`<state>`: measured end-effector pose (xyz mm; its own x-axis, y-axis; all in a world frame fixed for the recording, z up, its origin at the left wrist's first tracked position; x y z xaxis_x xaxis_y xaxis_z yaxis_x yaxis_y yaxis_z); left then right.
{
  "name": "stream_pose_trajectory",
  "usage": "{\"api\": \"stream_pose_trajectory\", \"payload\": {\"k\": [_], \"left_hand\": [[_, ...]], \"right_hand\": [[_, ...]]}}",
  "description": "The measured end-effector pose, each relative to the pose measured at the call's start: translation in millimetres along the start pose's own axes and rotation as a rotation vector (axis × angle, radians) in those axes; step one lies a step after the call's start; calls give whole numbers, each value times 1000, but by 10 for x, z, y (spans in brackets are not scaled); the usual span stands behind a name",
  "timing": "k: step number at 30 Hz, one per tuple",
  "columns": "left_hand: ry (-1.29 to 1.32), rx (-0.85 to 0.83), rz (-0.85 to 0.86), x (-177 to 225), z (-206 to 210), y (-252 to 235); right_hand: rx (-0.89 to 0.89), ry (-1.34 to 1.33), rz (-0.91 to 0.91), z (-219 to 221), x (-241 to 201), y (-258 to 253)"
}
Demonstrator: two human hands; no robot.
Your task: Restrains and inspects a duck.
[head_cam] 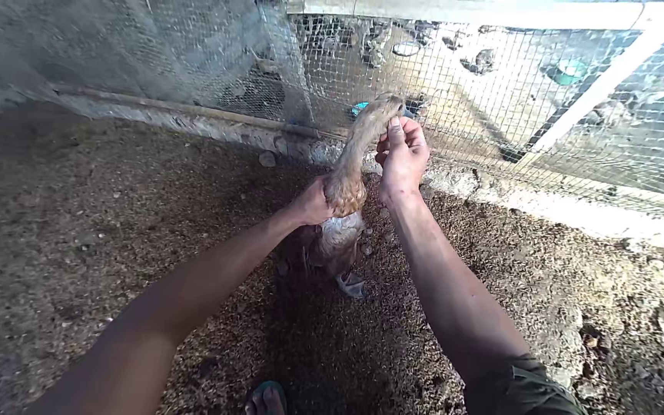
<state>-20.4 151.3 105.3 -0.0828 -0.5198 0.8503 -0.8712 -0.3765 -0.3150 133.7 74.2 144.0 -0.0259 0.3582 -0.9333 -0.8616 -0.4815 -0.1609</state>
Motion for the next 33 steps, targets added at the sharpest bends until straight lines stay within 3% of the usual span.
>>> {"api": "stream_pose_trajectory", "payload": {"k": [7, 11, 18, 21, 24, 28, 31, 33], "left_hand": [[-3, -63, -144, -173, -83, -109], [102, -142, -262, -323, -154, -85], [183, 203, -342, -516, -542, -179], [151, 239, -312, -535, -656, -230], [59, 104, -304, -426, -544, -303], [-221, -160, -481, -252, -91, -402], [-491, -254, -542, -374, 186, -448], [-527, -294, -589, -438, 277, -486]], "right_hand": [[-99, 96, -130, -26, 104, 45], [-103, 65, -47, -91, 373, 114], [-62, -206, 326, -443, 837, 57], [-111, -293, 412, -600, 1158, 160], [-175, -370, 392, -675, 1346, 238], [-157, -453, 418, -729, 1375, 237], [-163, -557, 417, -709, 1344, 253], [-171, -680, 421, -678, 1299, 263]]}}
Point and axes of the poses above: each hand's wrist, its own y-axis away from the middle knuckle, its own z-axis out of the palm, x = y × z, the point moved 1 cm from there along -y, towards the middle knuckle, and after that the axes turned 10 degrees about y, right-handed, at the moved point
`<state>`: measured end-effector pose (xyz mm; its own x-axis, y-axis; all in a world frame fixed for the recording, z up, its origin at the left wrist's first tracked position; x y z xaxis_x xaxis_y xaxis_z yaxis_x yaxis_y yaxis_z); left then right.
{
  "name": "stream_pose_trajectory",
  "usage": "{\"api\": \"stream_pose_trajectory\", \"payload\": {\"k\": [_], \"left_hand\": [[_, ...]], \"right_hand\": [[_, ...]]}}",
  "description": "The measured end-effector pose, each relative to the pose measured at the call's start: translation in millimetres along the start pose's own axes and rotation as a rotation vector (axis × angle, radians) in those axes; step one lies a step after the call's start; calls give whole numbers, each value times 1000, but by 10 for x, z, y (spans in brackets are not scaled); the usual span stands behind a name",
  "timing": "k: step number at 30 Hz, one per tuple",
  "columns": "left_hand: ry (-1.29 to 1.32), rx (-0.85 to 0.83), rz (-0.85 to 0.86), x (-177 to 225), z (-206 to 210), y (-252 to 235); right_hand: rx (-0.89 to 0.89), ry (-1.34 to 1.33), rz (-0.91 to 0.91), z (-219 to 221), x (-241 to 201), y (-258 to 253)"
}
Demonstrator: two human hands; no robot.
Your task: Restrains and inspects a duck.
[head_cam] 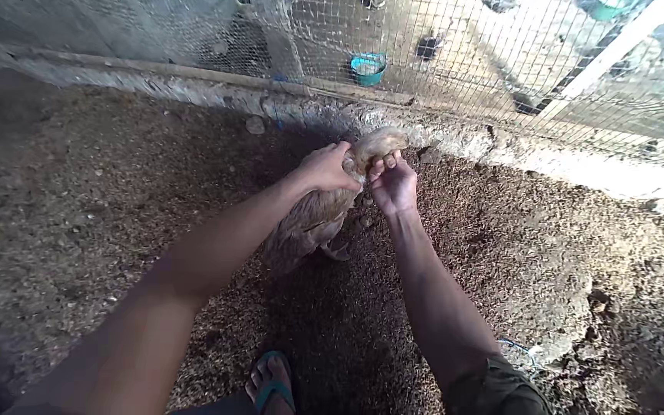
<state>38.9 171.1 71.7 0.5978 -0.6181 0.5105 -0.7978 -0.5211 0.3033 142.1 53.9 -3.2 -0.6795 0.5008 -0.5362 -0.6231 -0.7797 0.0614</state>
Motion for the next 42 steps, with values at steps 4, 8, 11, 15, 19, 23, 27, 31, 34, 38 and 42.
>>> {"api": "stream_pose_trajectory", "payload": {"k": [4, 8, 11, 15, 19, 23, 27, 31, 34, 38, 42], "left_hand": [[9, -77, -4, 89, 71, -41], [11, -83, -21, 126, 80, -14], [7, -71, -30, 119, 51, 6], [-2, -56, -30, 70, 10, 60], [-37, -78, -18, 2, 5, 56], [24, -66, 35, 1, 5, 96], [15, -91, 62, 15, -45, 68], [-7, -152, 35, 69, 4, 198], [-7, -141, 42, 90, 15, 219], [-32, -140, 29, 154, -11, 295], [63, -101, 78, 161, 12, 348]], "right_hand": [[-82, -129, -54, 161, -94, 44], [-164, -162, -75, 282, -105, 74], [-221, -204, -54, 316, 0, 117], [-276, -268, -21, 409, 189, 241], [-272, -306, -16, 425, 270, 342], [-253, -65, 68, 192, 326, 628], [333, 186, 311, -541, 255, 647], [512, 240, 139, -793, -407, 484], [489, 322, -48, -702, -958, 244], [357, 500, -197, -420, -1607, 15], [218, 847, -322, 133, -2149, -57]]}}
Point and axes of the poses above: each hand's wrist, its own y-axis away from the middle knuckle, its own z-axis out of the palm, x = y × z, the point moved 1 cm from there along -y, towards the middle knuckle, and after that the axes turned 10 degrees about y, right-handed, at the moved point
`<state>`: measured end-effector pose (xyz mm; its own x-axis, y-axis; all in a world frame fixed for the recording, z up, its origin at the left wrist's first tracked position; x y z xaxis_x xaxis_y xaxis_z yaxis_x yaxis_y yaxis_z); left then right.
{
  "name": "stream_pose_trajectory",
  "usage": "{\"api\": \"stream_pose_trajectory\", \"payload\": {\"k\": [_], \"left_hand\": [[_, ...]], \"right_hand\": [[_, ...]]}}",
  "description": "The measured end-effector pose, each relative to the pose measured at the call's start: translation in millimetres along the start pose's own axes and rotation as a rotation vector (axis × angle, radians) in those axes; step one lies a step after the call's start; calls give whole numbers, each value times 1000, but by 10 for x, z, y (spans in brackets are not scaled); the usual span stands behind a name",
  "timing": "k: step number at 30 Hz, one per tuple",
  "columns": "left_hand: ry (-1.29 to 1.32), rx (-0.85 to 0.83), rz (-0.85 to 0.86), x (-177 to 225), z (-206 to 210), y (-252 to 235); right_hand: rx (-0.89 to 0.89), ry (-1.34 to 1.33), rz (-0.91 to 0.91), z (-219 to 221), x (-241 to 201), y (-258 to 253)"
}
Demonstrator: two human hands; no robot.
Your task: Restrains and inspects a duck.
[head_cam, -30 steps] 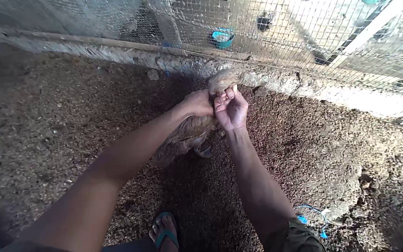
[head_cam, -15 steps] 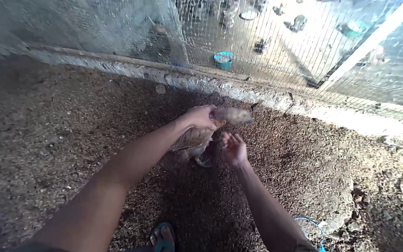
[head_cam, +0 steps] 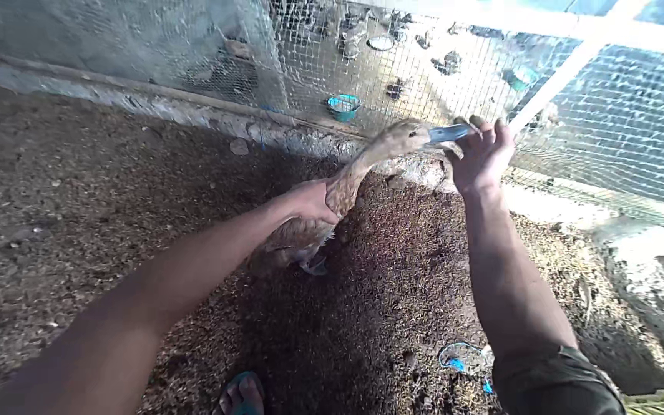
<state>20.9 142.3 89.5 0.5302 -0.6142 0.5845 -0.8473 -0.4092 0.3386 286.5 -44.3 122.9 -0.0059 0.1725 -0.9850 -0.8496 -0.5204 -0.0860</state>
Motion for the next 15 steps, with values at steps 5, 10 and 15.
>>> {"api": "stream_pose_trajectory", "payload": {"k": [5, 10, 15], "left_hand": [[24, 52, 136, 214, -72, 51], [-80, 55, 84, 192, 10, -101], [-250, 117, 195, -241, 145, -81]], "right_hand": [[-161, 276, -137, -82, -984, -227], [-279, 577, -185, -239, -1714, -230], [-254, 831, -234, -683, -1819, -106]]}}
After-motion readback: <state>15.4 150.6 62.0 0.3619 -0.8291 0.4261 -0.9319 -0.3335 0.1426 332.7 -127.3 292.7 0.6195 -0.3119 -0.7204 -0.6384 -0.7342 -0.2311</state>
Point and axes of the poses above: each hand's wrist, its own y-axis away from the middle knuckle, its own z-axis out of the palm, x = y × z, the point moved 1 cm from there along -y, towards the middle knuckle, and after that the axes turned 10 degrees about y, right-handed, at the moved point
